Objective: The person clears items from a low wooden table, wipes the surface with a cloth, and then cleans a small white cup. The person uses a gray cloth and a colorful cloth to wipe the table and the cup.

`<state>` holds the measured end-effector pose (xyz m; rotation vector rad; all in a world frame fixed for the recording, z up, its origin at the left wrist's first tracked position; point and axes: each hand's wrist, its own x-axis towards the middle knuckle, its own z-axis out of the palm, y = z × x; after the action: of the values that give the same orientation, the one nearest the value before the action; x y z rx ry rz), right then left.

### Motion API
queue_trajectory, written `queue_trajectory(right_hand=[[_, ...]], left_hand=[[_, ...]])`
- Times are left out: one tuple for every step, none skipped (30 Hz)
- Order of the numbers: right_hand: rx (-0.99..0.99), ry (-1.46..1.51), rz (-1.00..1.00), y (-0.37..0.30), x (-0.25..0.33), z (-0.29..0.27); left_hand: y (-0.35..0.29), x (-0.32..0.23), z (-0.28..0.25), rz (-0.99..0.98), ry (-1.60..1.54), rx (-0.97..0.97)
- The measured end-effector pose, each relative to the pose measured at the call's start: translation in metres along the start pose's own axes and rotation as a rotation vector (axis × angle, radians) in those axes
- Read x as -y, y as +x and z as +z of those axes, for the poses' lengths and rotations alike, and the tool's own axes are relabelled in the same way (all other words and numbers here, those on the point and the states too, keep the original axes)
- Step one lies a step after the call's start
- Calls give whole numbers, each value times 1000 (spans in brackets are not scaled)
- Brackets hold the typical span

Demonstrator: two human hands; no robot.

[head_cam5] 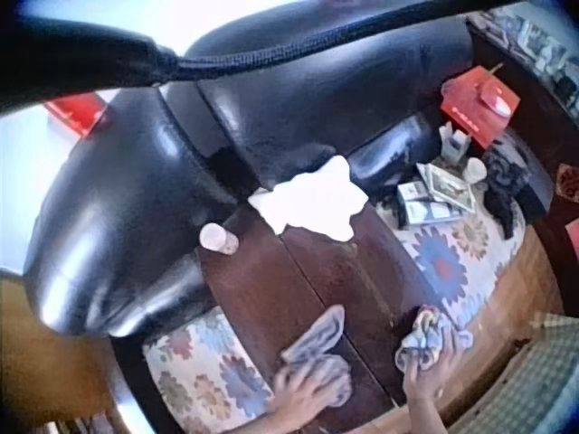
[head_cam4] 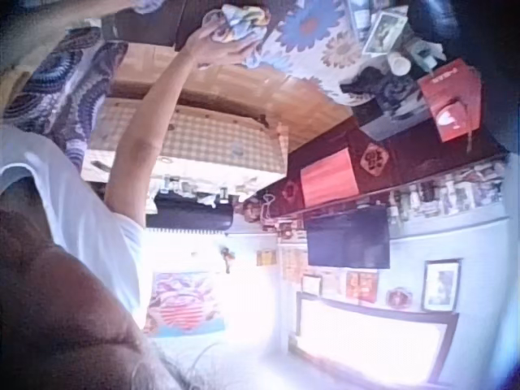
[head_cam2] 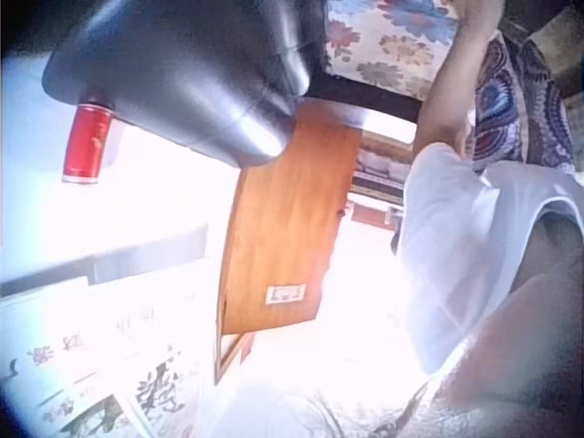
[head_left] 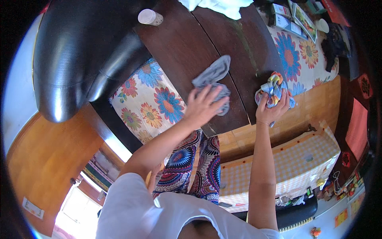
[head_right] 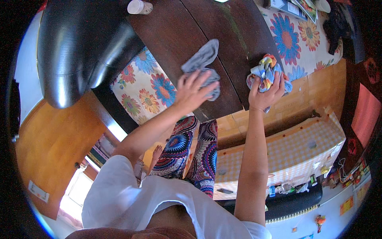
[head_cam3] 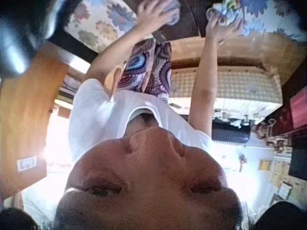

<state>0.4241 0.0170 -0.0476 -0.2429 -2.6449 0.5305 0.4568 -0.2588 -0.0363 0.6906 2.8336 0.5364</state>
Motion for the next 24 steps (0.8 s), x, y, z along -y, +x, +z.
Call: queue_trajectory(right_hand=[[3,-6,-10,5,1,1],[7,-15,-21,6,2,1],[17,-26,-33,5,3,-1],[33,-48,-23,4,4,-3],[45,-62,-17,1,5,-2],[54,-75,-13,3,7,1],[52,-59,-32,5,12,2],[49,-46,-52,8,15,3],[46,-36,-71,9,17,3],[55,-35,-68,9,14,2],[60,-63,-55,6,14,0],[63,-76,-45,2,16,-2],[68,-83,-39,3,14,-1],[80,-67,-24,1,13,-2],[128,-75,-43,1,19,-8],[168,-78,-63,3,24,-12],[207,-88,-88,7,29,-14],[306,-52,-125,10,35,-15],[414,-82,-162,9,46,-18],[426,-160,-170,21,57,-19],[442,-228,-173,32,72,-22],[434,-197,-241,37,81,-22],[420,-172,-302,43,90,-21],[404,-139,-361,45,101,-19]], left_hand=[[-6,15,-10,-17,39,-8],[2,32,-18,-58,36,-8],[23,49,-26,-75,50,-29],[49,66,-35,-127,58,-51],[75,84,-36,-178,50,-164],[108,106,-37,-234,51,-296],[133,124,-39,-270,101,-415],[148,123,-41,-344,147,-462],[156,119,-39,-418,190,-508],[152,105,-37,-456,150,-447],[144,87,-38,-486,112,-388],[123,69,-29,-457,130,-385],[103,47,-29,-421,65,-331],[82,27,-26,-387,-9,-269],[61,14,-29,-336,-93,-213],[49,9,-38,-315,-160,-199],[41,10,-45,-291,-234,-187],[41,23,-51,-354,-328,-301],[39,41,-61,-417,-424,-409],[50,61,-70,-452,-265,-574],[63,81,-79,-647,-259,-706],[76,104,-91,-777,-150,-792],[89,132,-98,-832,-80,-826],[103,151,-110,-896,-34,-781]])
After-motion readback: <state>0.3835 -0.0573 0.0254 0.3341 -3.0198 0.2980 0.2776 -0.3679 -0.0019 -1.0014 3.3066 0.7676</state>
